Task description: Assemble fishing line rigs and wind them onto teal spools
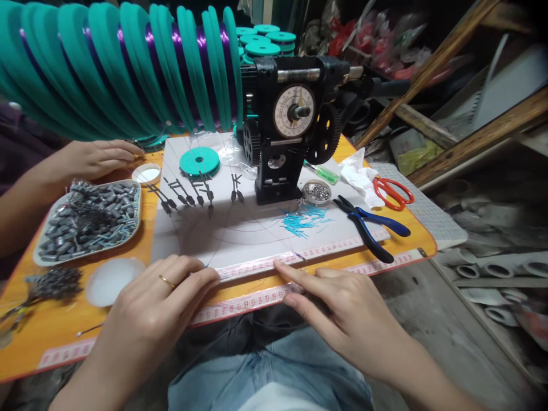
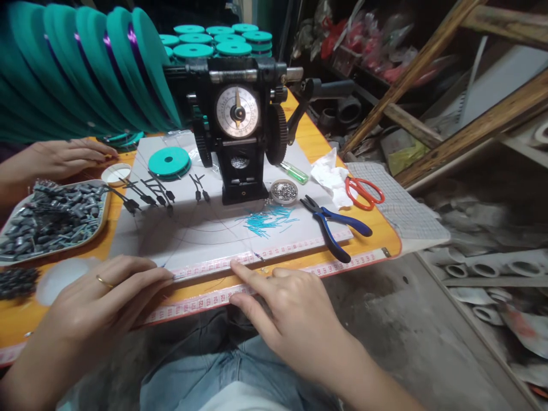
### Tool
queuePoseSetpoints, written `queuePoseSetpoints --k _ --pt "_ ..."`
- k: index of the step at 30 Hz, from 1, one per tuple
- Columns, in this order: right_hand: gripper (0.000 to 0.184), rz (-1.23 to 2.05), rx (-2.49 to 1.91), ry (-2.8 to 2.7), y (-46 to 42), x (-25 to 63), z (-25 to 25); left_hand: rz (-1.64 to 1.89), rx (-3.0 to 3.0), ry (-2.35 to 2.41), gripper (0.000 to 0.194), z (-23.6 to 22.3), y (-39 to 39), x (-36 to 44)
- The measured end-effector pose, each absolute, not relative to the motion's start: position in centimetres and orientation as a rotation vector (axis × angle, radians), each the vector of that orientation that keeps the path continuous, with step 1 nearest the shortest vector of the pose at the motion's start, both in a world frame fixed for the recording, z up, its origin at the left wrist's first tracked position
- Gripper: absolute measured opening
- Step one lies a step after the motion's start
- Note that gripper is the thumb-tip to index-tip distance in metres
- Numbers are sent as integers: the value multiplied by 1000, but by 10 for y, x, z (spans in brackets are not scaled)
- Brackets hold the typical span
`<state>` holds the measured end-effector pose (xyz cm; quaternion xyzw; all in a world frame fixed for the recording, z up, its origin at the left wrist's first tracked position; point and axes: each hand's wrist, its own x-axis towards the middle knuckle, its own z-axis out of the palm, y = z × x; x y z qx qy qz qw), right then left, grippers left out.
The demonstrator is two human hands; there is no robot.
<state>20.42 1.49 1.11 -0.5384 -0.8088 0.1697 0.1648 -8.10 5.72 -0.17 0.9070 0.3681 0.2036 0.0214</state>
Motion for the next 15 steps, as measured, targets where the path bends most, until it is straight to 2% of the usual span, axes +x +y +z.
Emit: queuePoseSetpoints --k 15 --pt "41 323 -1474 -2363 15 206 5 620 2688 1166 17 0 54 -82"
